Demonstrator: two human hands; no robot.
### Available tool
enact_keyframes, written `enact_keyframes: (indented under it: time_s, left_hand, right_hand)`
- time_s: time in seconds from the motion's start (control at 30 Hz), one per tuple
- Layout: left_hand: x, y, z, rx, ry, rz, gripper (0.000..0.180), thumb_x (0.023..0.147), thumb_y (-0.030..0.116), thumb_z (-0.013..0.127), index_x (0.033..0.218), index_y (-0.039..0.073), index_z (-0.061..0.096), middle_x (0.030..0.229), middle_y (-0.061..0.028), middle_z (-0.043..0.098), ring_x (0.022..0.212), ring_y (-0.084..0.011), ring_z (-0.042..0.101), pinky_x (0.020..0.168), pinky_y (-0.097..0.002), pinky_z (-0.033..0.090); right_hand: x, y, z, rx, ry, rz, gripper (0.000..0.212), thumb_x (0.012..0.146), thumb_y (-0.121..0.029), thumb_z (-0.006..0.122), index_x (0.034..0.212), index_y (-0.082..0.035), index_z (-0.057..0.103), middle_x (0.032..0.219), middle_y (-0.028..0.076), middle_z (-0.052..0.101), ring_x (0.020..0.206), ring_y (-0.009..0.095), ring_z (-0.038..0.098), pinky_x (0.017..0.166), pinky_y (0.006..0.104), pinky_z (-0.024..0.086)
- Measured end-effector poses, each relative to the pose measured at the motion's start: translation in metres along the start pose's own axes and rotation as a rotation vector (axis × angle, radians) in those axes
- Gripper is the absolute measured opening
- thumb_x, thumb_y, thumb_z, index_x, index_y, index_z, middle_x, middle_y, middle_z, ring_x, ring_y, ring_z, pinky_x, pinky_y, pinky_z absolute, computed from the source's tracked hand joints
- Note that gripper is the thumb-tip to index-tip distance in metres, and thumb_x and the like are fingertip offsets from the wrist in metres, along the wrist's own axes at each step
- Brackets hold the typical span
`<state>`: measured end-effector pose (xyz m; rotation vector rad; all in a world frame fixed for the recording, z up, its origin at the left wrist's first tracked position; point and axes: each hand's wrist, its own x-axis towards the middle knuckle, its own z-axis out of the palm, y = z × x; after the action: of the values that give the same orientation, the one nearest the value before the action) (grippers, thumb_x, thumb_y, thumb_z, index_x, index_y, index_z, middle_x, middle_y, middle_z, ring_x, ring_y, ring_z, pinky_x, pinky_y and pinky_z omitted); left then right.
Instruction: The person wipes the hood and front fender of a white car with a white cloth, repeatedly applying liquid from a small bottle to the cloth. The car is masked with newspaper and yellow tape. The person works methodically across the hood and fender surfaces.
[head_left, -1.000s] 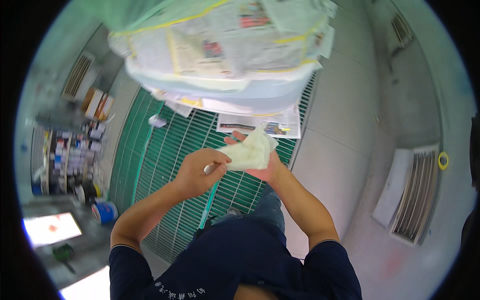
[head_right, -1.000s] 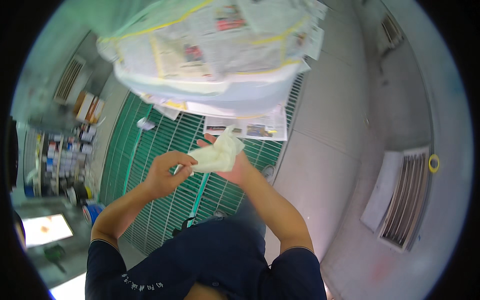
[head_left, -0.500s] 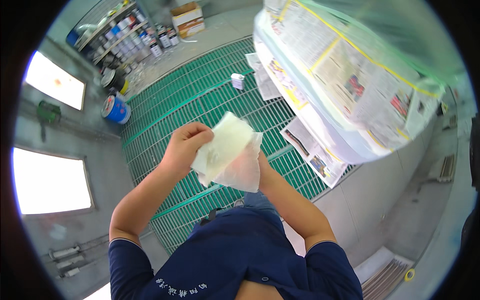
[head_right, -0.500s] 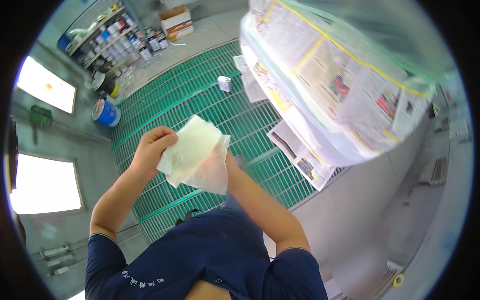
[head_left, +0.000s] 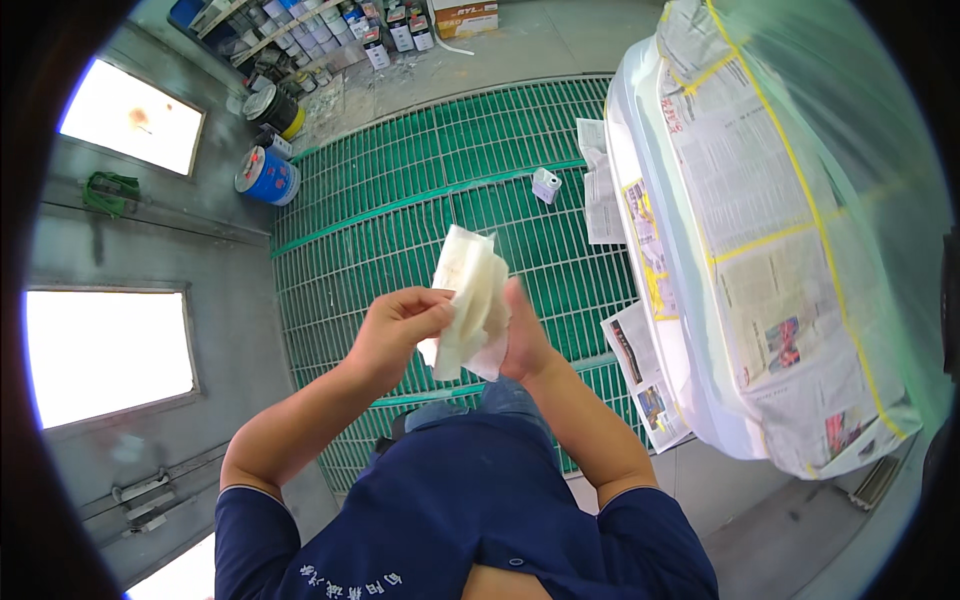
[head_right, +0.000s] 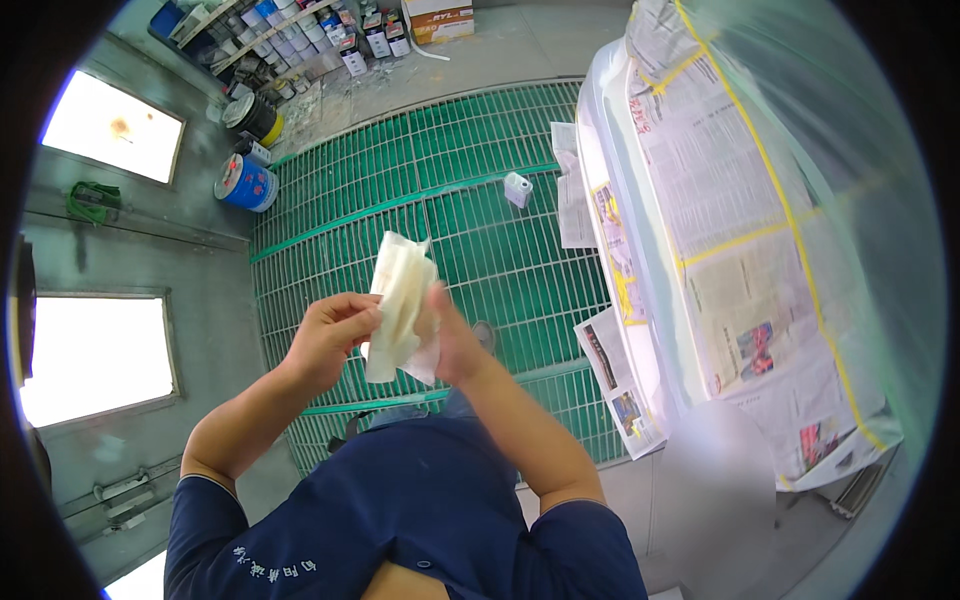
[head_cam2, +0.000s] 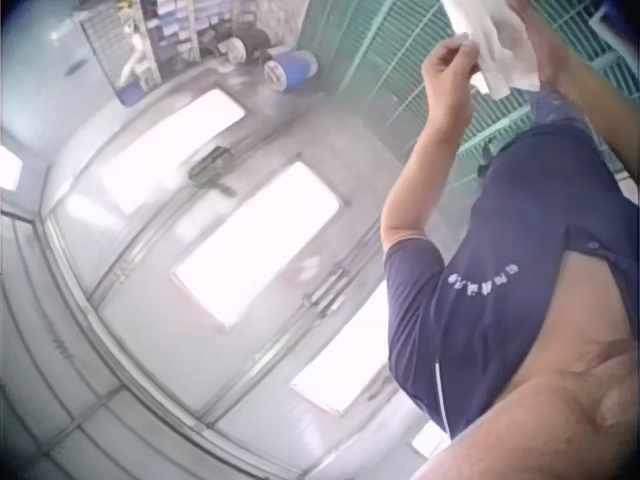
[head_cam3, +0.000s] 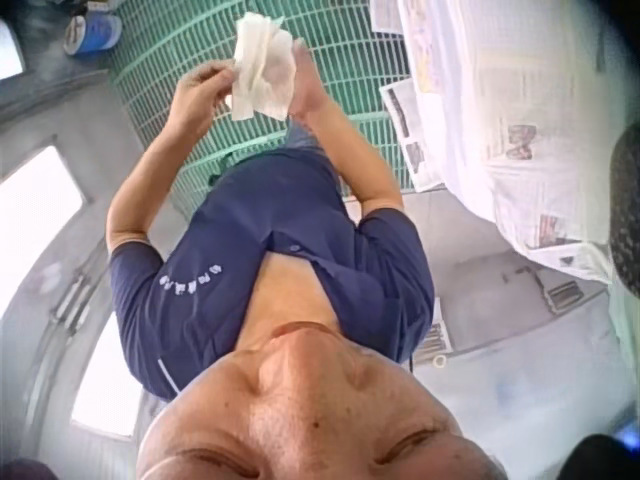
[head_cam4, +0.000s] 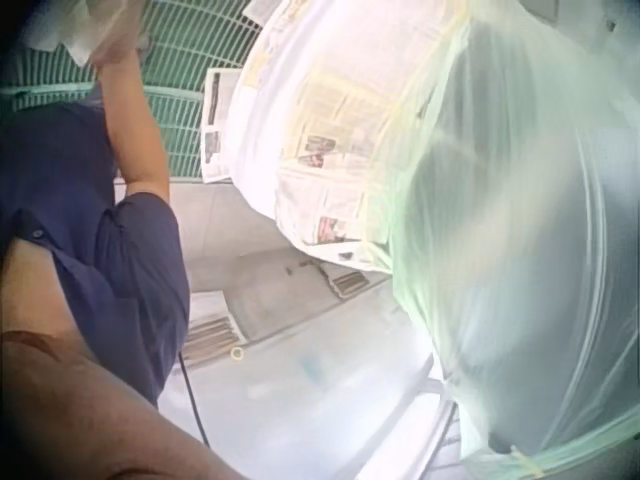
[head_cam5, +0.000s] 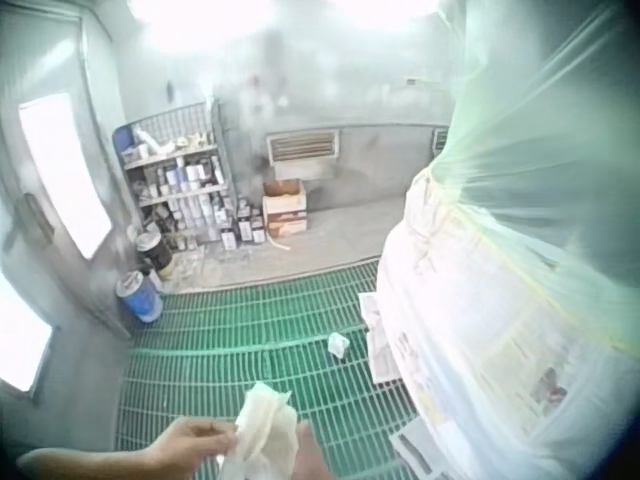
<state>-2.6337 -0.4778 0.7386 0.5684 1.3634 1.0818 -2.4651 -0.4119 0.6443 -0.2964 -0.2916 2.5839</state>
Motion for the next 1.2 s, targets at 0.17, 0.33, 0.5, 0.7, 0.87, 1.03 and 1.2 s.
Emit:
enact_keyframes:
  time_s: [0.17, 0.33, 0.5, 0.7, 0.87, 1.03, 1.2]
  left_hand:
    - [0.063, 0.045, -0.001, -0.021, 0.055, -0.042, 0.011, 0.099, 0.013, 0.066, 0.102, 0.003, 0.068, 0.096, -0.0039, 0.069, 0.088, -0.0127, 0.066, 0.083, -0.0304, 0.054]
    - [0.108, 0.101, -0.038, -0.271, 0.274, 0.012, 0.012, 0.101, 0.013, 0.058, 0.102, 0.004, 0.065, 0.091, -0.0053, 0.067, 0.082, -0.0148, 0.065, 0.077, -0.0318, 0.056]
    - [0.18, 0.136, -0.086, -0.339, 0.258, -0.063, 0.015, 0.102, 0.015, 0.057, 0.105, 0.002, 0.064, 0.095, -0.0071, 0.069, 0.087, -0.0174, 0.068, 0.081, -0.0336, 0.056]
    - [0.28, 0.154, -0.152, -0.279, 0.029, -0.096, 0.023, 0.102, 0.014, 0.057, 0.118, 0.0, 0.064, 0.105, -0.0073, 0.071, 0.09, -0.0141, 0.069, 0.08, -0.0287, 0.057]
    - [0.371, 0.184, -0.213, 0.142, 0.049, 0.128, 0.042, 0.102, 0.023, 0.061, 0.136, -0.003, 0.057, 0.126, -0.0143, 0.067, 0.118, -0.0217, 0.065, 0.1, -0.0353, 0.052]
    - [0.434, 0.243, -0.237, 0.5, -0.26, 0.219, 0.075, 0.097, 0.051, 0.067, 0.148, -0.002, 0.05, 0.146, -0.0206, 0.057, 0.139, -0.0308, 0.052, 0.116, -0.043, 0.04]
    - [0.503, 0.272, -0.251, 0.077, -0.526, -0.198, 0.077, 0.093, 0.048, 0.073, 0.143, -0.007, 0.053, 0.134, -0.0176, 0.064, 0.123, -0.0261, 0.062, 0.107, -0.0388, 0.046]
  right_hand:
    - [0.052, -0.071, 0.019, -0.337, 0.23, 0.124, 0.062, 0.105, -0.039, 0.058, 0.15, 0.0, 0.044, 0.138, 0.016, 0.061, 0.126, 0.029, 0.063, 0.104, 0.046, 0.054]
    - [0.095, -0.121, 0.013, -0.105, 0.306, 0.114, 0.055, 0.108, -0.03, 0.049, 0.152, 0.002, 0.041, 0.145, 0.02, 0.058, 0.129, 0.035, 0.062, 0.109, 0.0495, 0.052]
    - [0.137, -0.163, 0.011, 0.029, 0.255, 0.057, 0.059, 0.101, -0.03, 0.059, 0.151, -0.001, 0.045, 0.144, 0.02, 0.06, 0.13, 0.035, 0.061, 0.112, 0.0504, 0.05]
    - [0.218, -0.187, 0.007, 0.027, 0.187, -0.023, 0.059, 0.101, -0.029, 0.059, 0.152, -0.003, 0.043, 0.144, 0.018, 0.059, 0.132, 0.035, 0.059, 0.113, 0.0514, 0.047]
    - [0.321, -0.202, 0.023, -0.015, 0.256, -0.062, 0.059, 0.103, -0.03, 0.057, 0.153, -0.003, 0.041, 0.145, 0.018, 0.058, 0.134, 0.034, 0.057, 0.114, 0.0511, 0.046]
    - [0.422, -0.216, 0.037, -0.011, 0.275, -0.067, 0.061, 0.101, -0.03, 0.055, 0.153, -0.001, 0.04, 0.144, 0.019, 0.058, 0.131, 0.035, 0.059, 0.114, 0.0516, 0.047]
    - [0.501, -0.214, 0.01, 0.166, 0.251, -0.135, 0.06, 0.094, -0.016, 0.059, 0.15, 0.002, 0.042, 0.136, 0.019, 0.063, 0.125, 0.036, 0.064, 0.111, 0.0521, 0.049]
